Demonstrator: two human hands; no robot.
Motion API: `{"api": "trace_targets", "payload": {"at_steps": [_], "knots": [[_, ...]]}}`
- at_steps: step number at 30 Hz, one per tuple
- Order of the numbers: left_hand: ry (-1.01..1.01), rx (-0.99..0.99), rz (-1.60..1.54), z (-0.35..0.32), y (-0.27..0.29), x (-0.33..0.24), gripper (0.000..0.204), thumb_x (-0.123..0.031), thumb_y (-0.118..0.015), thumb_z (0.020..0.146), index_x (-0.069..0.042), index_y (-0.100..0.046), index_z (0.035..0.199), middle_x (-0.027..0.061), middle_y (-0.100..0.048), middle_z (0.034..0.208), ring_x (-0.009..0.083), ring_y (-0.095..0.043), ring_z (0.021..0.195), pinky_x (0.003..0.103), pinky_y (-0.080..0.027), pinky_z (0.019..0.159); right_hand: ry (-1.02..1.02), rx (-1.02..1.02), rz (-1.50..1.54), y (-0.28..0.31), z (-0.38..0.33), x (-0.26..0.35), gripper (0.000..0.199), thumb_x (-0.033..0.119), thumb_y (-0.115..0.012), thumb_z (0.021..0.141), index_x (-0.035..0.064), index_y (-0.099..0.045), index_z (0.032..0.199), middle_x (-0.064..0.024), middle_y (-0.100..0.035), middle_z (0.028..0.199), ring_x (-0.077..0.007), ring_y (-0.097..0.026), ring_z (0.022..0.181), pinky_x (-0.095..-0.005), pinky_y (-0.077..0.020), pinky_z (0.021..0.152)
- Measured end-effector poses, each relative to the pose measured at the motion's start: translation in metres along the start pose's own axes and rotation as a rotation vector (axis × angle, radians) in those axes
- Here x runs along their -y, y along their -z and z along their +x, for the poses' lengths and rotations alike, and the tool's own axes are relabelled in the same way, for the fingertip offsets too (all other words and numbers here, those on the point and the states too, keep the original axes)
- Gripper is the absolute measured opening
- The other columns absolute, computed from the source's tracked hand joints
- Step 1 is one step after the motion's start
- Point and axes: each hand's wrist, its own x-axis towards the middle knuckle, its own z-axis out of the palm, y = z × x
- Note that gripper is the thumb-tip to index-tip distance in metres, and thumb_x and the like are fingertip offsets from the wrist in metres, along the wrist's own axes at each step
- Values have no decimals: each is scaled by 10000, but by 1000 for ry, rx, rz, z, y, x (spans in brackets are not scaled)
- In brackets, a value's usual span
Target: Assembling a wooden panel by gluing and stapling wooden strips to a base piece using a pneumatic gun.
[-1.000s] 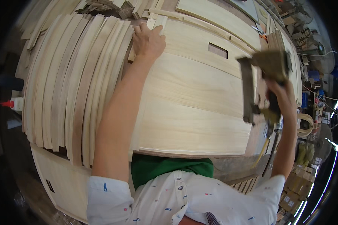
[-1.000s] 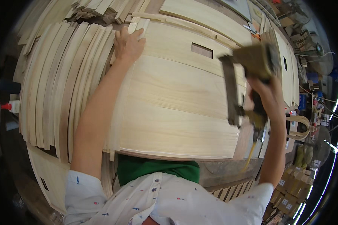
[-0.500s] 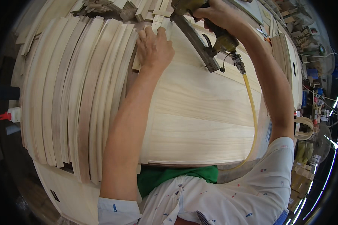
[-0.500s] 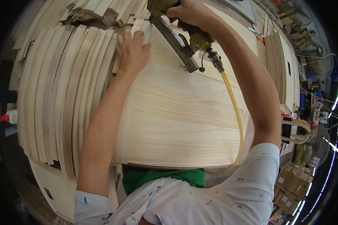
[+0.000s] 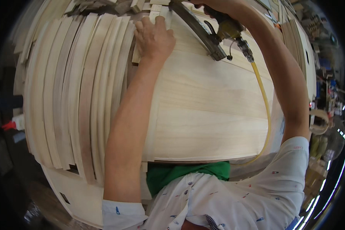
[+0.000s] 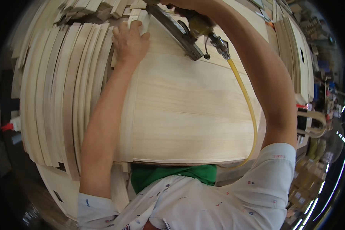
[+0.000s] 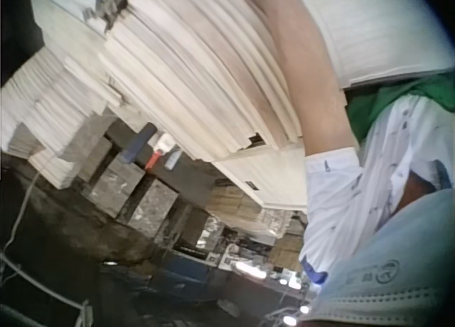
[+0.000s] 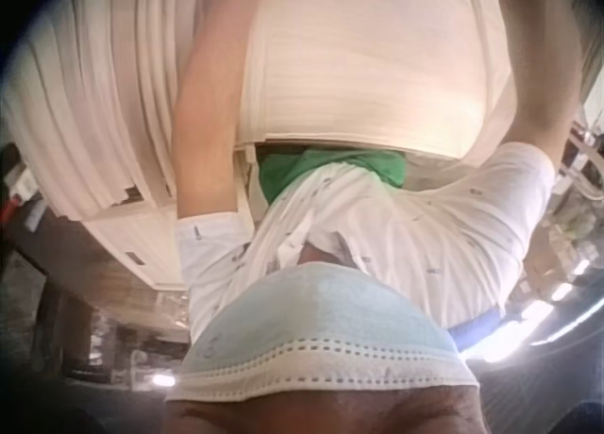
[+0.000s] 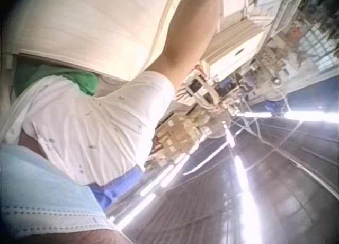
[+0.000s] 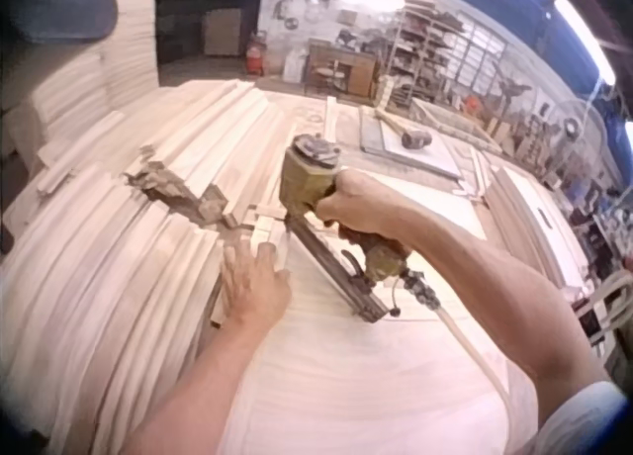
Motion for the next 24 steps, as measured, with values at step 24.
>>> {"api": "trace_targets", "payload": {"at_steps": [24], "knots": [[-380, 314, 112, -151, 101, 28, 497, -322, -621, 859, -15, -539, 1242, 290, -426, 1338, 453, -348, 1281, 517, -277, 1087, -263, -72, 216, -42, -377, -38, 226, 109, -692, 787, -51, -593, 913, -43, -586, 670, -92, -531, 541, -240, -416, 502]]}}
